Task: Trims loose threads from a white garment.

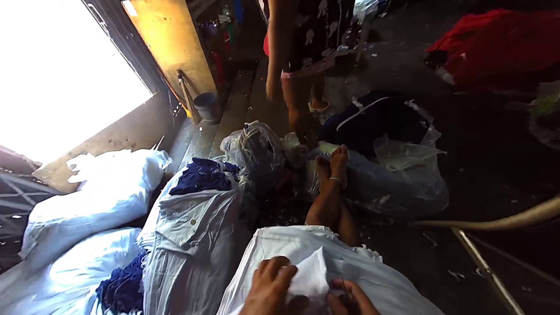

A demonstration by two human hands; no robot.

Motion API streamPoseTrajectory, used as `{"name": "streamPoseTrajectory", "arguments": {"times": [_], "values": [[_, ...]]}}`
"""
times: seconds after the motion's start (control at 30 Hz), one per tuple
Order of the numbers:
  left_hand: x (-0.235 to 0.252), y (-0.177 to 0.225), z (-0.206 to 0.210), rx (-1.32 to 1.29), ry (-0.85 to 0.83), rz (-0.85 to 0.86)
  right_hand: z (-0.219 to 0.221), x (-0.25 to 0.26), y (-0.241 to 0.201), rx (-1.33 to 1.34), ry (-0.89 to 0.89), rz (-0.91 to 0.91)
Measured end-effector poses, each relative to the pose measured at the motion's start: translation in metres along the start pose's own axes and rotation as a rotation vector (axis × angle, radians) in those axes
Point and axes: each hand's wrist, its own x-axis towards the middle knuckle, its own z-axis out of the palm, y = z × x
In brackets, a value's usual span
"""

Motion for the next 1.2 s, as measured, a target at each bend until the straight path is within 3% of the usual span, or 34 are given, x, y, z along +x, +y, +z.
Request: {"name": "streamPoseTrajectory", "arguments": {"times": [0.17,0.37,0.6,0.7,1.03,1.2], "values": [[-0.009,-0.016,0.060,0.039,0.051,0.211,-0.003,-0.002,-0.004,0.125,-0.071,0.106],[-0.001,-0.024,0.039,-0.127,0.077,0.315,-0.005,0.003,-0.004,0.333,-0.043,0.169],[0.007,-0.016,0.041,-0.156,0.121,0.294,-0.007,0.005,-0.011,0.539,-0.147,0.115],[0.008,-0.016,0.041,-0.188,0.150,0.288,-0.008,0.006,-0.008,0.524,-0.113,0.137],[-0.002,-0.016,0.036,-0.177,-0.001,0.203,-0.003,0.008,-0.003,0.449,-0.039,0.196],[-0.002,-0.017,0.031,-0.209,-0.003,0.127,-0.001,0.007,0.002,0.438,-0.072,0.143]]}}
